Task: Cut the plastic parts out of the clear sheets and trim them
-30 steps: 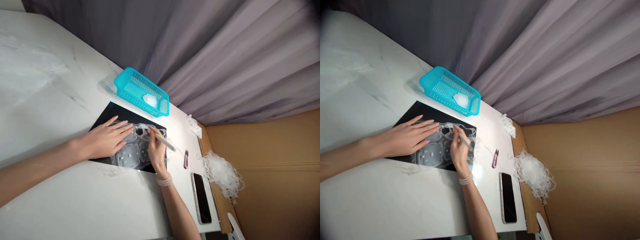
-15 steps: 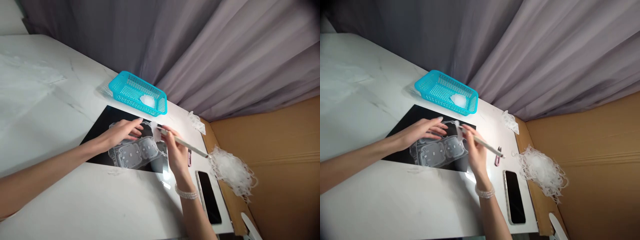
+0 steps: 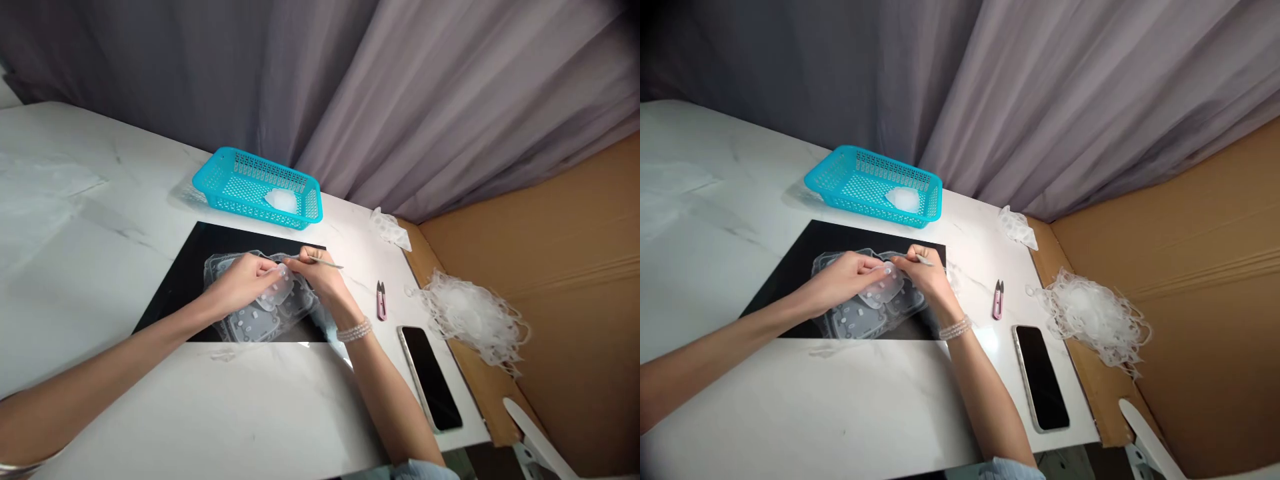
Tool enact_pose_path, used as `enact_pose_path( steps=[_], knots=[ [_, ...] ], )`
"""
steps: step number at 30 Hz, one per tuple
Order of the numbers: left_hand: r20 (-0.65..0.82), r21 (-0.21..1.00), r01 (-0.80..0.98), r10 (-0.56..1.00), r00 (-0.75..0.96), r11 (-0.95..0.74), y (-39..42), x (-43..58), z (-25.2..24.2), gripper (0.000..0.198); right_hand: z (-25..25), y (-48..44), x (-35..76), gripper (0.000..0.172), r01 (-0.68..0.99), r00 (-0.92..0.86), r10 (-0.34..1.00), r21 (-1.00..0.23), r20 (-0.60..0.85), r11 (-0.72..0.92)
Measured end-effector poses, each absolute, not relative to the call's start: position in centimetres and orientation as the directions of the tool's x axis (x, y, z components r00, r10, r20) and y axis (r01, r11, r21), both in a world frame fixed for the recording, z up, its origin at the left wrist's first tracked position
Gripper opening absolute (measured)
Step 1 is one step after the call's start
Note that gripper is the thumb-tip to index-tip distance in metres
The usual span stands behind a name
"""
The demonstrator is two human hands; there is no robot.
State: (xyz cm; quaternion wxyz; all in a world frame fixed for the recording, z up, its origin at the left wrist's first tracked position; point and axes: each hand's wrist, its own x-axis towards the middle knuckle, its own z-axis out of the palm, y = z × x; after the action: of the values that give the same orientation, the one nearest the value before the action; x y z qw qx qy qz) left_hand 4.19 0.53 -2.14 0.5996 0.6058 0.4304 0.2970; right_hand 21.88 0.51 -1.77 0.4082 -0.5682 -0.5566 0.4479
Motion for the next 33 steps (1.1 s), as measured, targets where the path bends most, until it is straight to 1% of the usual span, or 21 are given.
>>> enact_pose_path(
  steps=[1,2,4,6,7,8,9,10,12,14,15,16,18,19,20,21,22,25,28,31,33],
  knots=[
    [-0.108,0.976,0.218,0.900,0.422,0.015,0.3,4.2,-1.9,0.025,-2.0,0.7,21.7,0.050,0.269,-0.004,1.000,-0.963,-0.022,-0.020],
    [-0.045,0.960,0.271,0.922,0.383,-0.066,-0.1,4.1,-1.7,0.024,-2.3,0.8,21.7,0.047,0.319,0.026,0.999,-0.948,0.024,0.014],
    [0.102,0.907,0.365,0.950,0.295,-0.211,-0.9,3.8,-0.9,0.024,-2.7,1.0,22.0,0.041,0.488,0.082,0.989,-0.871,0.120,0.065],
    [0.207,0.874,0.406,0.961,0.185,-0.267,-1.5,3.3,0.1,0.024,-2.9,1.2,22.7,0.040,0.596,0.110,0.980,-0.800,0.168,0.071],
    [0.218,0.890,0.379,0.967,0.132,-0.252,-1.7,3.0,0.5,0.025,-3.0,1.3,23.1,0.041,0.610,0.113,0.979,-0.790,0.168,0.065],
    [0.192,0.929,0.304,0.977,0.093,-0.212,-1.8,2.6,1.0,0.026,-2.9,1.4,23.5,0.042,0.610,0.112,0.980,-0.790,0.162,0.061],
    [0.135,0.971,0.186,0.988,0.081,-0.148,-1.8,2.2,1.4,0.028,-2.8,1.6,23.9,0.043,0.615,0.106,0.981,-0.786,0.160,0.061],
    [0.061,0.997,0.042,0.993,0.103,-0.066,-1.6,1.9,1.7,0.030,-2.6,1.7,24.2,0.043,0.621,0.099,0.982,-0.781,0.159,0.064],
    [-0.076,0.968,-0.219,0.975,0.208,0.122,-1.2,1.4,2.0,0.032,-1.8,1.7,24.5,0.043,0.642,0.094,0.981,-0.763,0.169,0.070],
    [-0.162,0.897,-0.353,0.942,0.295,0.265,-0.9,1.0,2.0,0.031,-0.6,1.4,24.4,0.041,0.653,0.114,0.976,-0.755,0.187,0.068],
    [-0.188,0.871,-0.382,0.928,0.320,0.308,-0.8,0.9,1.9,0.030,0.1,1.1,24.1,0.041,0.623,0.117,0.977,-0.779,0.178,0.068],
    [-0.206,0.851,-0.401,0.918,0.339,0.339,-0.8,0.9,1.8,0.028,0.8,0.7,23.7,0.041,0.554,0.102,0.984,-0.830,0.147,0.067],
    [-0.224,0.824,-0.419,0.900,0.375,0.380,-0.9,0.9,1.6,0.028,2.0,-0.2,22.7,0.043,0.298,-0.002,0.999,-0.954,0.036,0.035],
    [-0.227,0.814,-0.427,0.892,0.391,0.394,-1.0,0.9,1.6,0.027,2.6,-0.6,22.1,0.045,0.155,-0.077,0.997,-0.988,-0.018,-0.006],
    [-0.229,0.804,-0.435,0.887,0.402,0.405,-1.1,0.9,1.6,0.027,3.0,-0.9,21.6,0.048,0.041,-0.143,0.988,-0.998,-0.060,-0.054],
    [-0.232,0.795,-0.443,0.882,0.411,0.415,-1.2,0.9,1.6,0.027,3.3,-1.2,21.1,0.051,-0.034,-0.186,0.978,-0.995,-0.090,-0.098],
    [-0.235,0.787,-0.450,0.879,0.416,0.423,-1.3,0.8,1.6,0.026,3.5,-1.4,20.8,0.053,-0.074,-0.206,0.972,-0.989,-0.113,-0.130],
    [-0.255,0.768,-0.448,0.859,0.444,0.459,-1.5,0.8,1.9,0.028,3.7,-1.6,20.3,0.056,-0.102,-0.201,0.967,-0.978,-0.159,-0.182],
    [-0.301,0.728,-0.464,0.843,0.445,0.505,-1.5,0.8,2.2,0.036,3.7,-1.4,20.6,0.056,-0.120,-0.145,0.977,-0.978,-0.156,-0.173],
    [-0.402,0.657,-0.527,0.842,0.361,0.540,-1.6,0.8,2.2,0.047,3.6,-1.4,20.7,0.053,-0.113,-0.040,0.996,-0.990,-0.078,-0.082],
    [-0.463,0.584,-0.566,0.811,0.356,0.582,-1.6,0.7,2.1,0.054,3.6,-1.7,20.4,0.050,-0.063,-0.008,1.000,-0.998,-0.009,-0.010]
  ],
)
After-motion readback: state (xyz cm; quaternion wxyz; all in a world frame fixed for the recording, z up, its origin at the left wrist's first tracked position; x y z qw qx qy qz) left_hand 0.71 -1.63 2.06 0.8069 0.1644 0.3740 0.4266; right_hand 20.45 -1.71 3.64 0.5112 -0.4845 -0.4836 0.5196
